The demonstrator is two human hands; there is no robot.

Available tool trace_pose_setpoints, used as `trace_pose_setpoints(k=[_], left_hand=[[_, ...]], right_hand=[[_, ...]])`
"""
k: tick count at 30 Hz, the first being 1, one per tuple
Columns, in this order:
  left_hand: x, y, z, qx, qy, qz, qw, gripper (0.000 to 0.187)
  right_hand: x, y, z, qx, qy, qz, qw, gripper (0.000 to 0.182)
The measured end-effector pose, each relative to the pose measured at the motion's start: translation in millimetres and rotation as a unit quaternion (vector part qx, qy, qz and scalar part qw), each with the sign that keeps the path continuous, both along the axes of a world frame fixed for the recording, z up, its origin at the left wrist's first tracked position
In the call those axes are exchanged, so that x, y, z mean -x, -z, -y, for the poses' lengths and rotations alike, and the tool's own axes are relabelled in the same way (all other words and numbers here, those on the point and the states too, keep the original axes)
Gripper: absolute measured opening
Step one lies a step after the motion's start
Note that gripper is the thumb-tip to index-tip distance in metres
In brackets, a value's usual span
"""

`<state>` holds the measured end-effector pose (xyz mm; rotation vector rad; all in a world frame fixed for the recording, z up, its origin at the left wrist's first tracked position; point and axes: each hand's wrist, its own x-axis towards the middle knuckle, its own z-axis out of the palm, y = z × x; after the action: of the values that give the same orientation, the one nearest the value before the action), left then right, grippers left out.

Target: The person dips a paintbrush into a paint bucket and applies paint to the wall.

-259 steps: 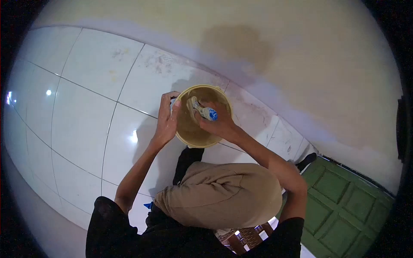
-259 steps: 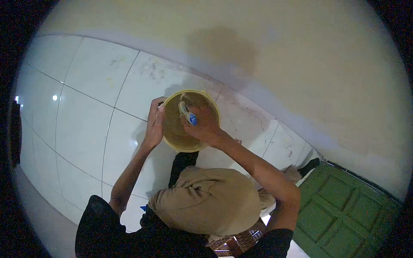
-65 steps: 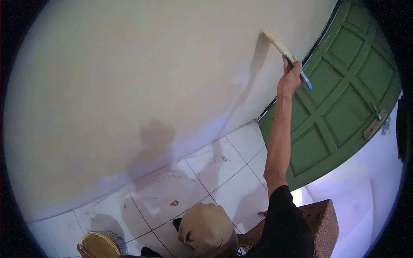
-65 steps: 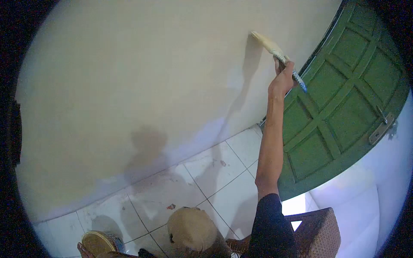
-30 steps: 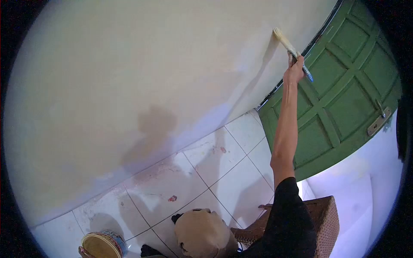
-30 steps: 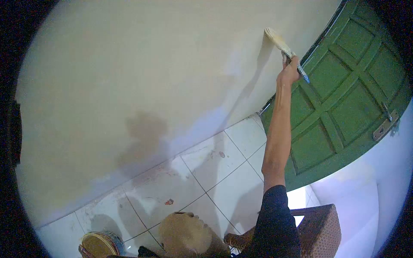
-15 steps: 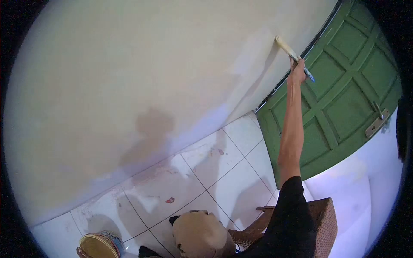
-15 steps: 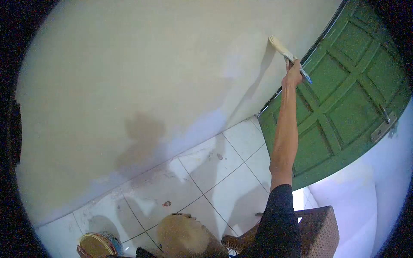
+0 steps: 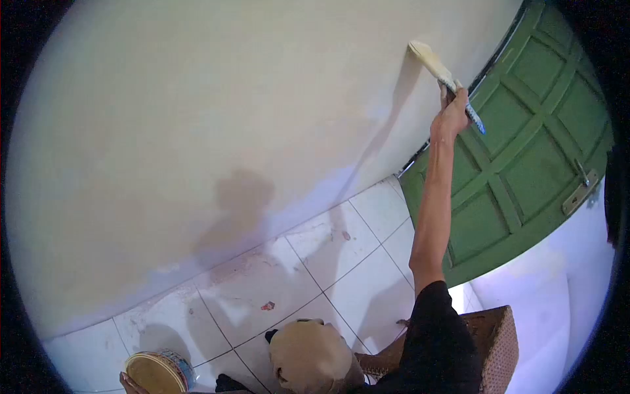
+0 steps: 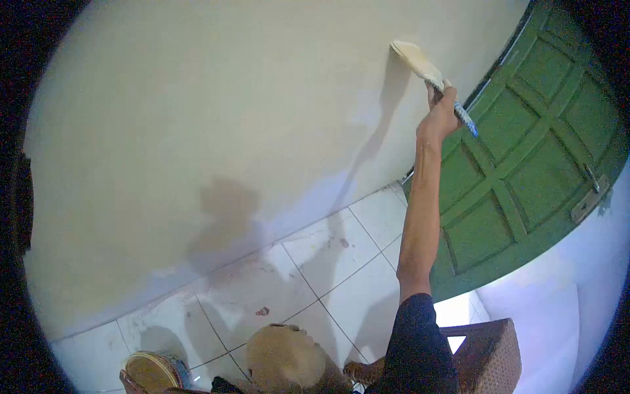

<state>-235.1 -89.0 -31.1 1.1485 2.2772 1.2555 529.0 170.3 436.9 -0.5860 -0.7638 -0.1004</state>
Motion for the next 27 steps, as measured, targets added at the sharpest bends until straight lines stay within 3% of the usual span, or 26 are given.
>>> trace_pose_setpoints(k=[1, 3, 5, 7, 8, 9, 11, 13, 14, 22, 25, 26, 27], left_hand=[[2, 0, 4, -0.004, -0.001, -0.001, 1.0, 0.045], [10, -2, 17, -0.01, 0.001, -0.007, 1.0, 0.045], [18, 0, 37, -0.022, 0.011, -0.011, 1.0, 0.045], [19, -3, 60, -0.019, 0.011, -0.011, 1.0, 0.045], [12, -13, 65, -0.009, -0.001, -0.009, 1.0, 0.045], [-2, -34, 59, 0.014, -0.033, 0.007, 0.999, 0.044], [-25, -73, 51, 0.07, -0.08, 0.012, 0.994, 0.043], [-18, -64, 55, 0.058, -0.088, -0.011, 0.994, 0.042], [-18, -60, 53, 0.043, -0.079, -0.027, 0.996, 0.042], [-21, -69, 51, 0.066, -0.078, -0.006, 0.995, 0.039], [-10, -52, 54, 0.01, -0.077, 0.029, 0.997, 0.039], [-1, -40, 56, -0.051, -0.112, -0.016, 0.992, 0.04], [-1, -29, 57, -0.108, -0.138, -0.054, 0.983, 0.04]], right_hand=[[-5, 2, 1, -0.001, -0.007, -0.002, 1.0, 0.025], [-23, 11, -3, 0.025, 0.084, 0.002, 0.996, 0.022], [-46, 20, -16, -0.015, 0.061, 0.038, 0.997, 0.021], [-57, 22, -7, 0.093, 0.062, 0.077, 0.991, 0.032], [-89, 28, -23, 0.074, 0.062, 0.059, 0.994, 0.035], [-35, 21, -5, 0.166, 0.109, 0.024, 0.98, 0.041], [-42, 28, -11, 0.131, -0.048, 0.037, 0.99, 0.044], [-28, 33, -15, 0.109, 0.025, 0.003, 0.994, 0.046], [-45, 38, -20, 0.125, 0.032, 0.044, 0.991, 0.045], [-59, 63, -8, 0.134, -0.019, 0.059, 0.989, 0.042], [0, 75, 22, 0.154, -0.033, -0.041, 0.987, 0.043], [27, 80, 33, 0.148, -0.036, -0.091, 0.984, 0.042], [20, 105, 39, 0.214, 0.029, -0.025, 0.976, 0.042]])
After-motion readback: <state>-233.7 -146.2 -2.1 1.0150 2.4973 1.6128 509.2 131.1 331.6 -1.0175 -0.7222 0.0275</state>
